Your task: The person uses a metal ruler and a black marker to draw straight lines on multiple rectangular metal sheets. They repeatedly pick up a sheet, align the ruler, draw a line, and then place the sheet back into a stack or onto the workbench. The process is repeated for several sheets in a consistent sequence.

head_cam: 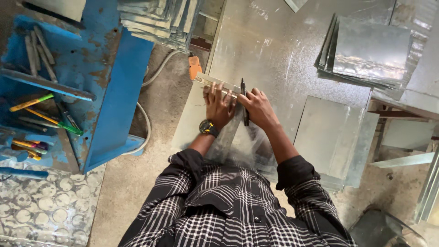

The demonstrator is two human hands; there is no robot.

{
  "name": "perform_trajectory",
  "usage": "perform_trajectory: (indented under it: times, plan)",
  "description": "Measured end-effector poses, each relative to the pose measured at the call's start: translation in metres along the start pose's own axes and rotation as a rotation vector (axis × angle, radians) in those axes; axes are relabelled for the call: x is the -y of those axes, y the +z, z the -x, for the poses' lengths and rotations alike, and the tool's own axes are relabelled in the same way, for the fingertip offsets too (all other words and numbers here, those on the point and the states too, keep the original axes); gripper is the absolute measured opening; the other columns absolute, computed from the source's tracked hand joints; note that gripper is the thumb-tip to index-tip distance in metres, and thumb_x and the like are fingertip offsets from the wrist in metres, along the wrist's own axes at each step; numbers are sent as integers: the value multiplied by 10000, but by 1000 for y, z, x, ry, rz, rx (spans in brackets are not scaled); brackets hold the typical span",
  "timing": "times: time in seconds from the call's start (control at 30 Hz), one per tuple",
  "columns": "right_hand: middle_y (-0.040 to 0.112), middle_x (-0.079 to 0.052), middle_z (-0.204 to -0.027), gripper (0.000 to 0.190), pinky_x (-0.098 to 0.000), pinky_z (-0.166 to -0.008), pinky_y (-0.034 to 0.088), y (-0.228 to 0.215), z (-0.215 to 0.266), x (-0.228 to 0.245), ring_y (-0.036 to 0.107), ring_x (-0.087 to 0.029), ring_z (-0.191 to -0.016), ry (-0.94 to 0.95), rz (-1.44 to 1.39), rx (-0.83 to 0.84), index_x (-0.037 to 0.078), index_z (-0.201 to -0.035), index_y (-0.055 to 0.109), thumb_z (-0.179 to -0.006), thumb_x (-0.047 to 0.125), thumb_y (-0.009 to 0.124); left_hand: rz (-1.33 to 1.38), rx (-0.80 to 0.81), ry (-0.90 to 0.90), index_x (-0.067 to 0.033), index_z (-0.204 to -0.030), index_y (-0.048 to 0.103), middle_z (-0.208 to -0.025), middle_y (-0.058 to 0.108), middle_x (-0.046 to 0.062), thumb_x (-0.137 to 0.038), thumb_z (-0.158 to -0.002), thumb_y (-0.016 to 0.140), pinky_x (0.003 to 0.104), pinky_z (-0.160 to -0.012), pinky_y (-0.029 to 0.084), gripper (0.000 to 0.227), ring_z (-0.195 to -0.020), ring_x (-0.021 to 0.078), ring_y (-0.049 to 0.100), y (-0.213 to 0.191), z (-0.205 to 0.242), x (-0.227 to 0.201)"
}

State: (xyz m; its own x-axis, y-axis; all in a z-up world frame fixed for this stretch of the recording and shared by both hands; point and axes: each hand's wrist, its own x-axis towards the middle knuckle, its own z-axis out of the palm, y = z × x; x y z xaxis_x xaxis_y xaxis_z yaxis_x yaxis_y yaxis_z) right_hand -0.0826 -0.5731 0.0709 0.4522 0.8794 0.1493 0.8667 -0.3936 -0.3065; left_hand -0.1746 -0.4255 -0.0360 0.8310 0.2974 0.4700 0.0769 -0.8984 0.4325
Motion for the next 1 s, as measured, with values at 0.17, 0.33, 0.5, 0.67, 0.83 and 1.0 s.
perform_trajectory:
  times: [0.17,0.33,0.5,0.67,0.83,1.0]
  plan:
    - [643,-93,-928,333,-449,-830,482,1,10,-1,576,-331,-945,2,-28,-48,77,-1101,647,-775,10,656,18,100,62,31,-1278,668,-1388,560,206,-334,-1002,666,637,-1253,273,459,-1387,403,490,9,5,4]
    - [633,-85,-881,283,-436,-819,475,2,31,-22,578,-321,-940,86,6,-10,80,-1070,640,-803,-14,637,-73,176,108,-115,-1344,612,-1370,543,256,-461,-932,671,757,-1166,203,541,-1370,473,452,-7,0,-6]
    - [636,-66,-850,214,-435,-794,458,1,52,-43,581,-310,-942,131,37,-15,98,-1022,633,-825,14,639,-124,329,119,-365,-1459,512,-1503,322,400,-732,-827,654,872,-1073,93,745,-1459,598,191,-15,2,-22]
    - [643,-71,-870,244,-440,-798,451,2,57,-43,583,-316,-960,145,48,-44,95,-1047,630,-817,16,639,-248,507,45,-446,-1517,441,-1585,102,426,-818,-775,624,896,-1040,51,851,-1468,636,-38,-9,3,-39]
    - [652,-73,-882,245,-437,-799,454,1,58,-41,584,-317,-956,180,19,-10,94,-1048,633,-814,20,644,-190,571,-23,-482,-1540,371,-1595,-21,408,-878,-762,601,909,-1027,48,902,-1462,643,-85,-2,7,-41]
    - [662,-75,-909,264,-436,-801,453,3,57,-43,592,-309,-971,155,29,-31,86,-1076,639,-819,32,665,-192,516,-2,-531,-1559,308,-1589,-93,381,-922,-735,584,916,-1016,86,952,-1458,632,-99,8,14,-38]
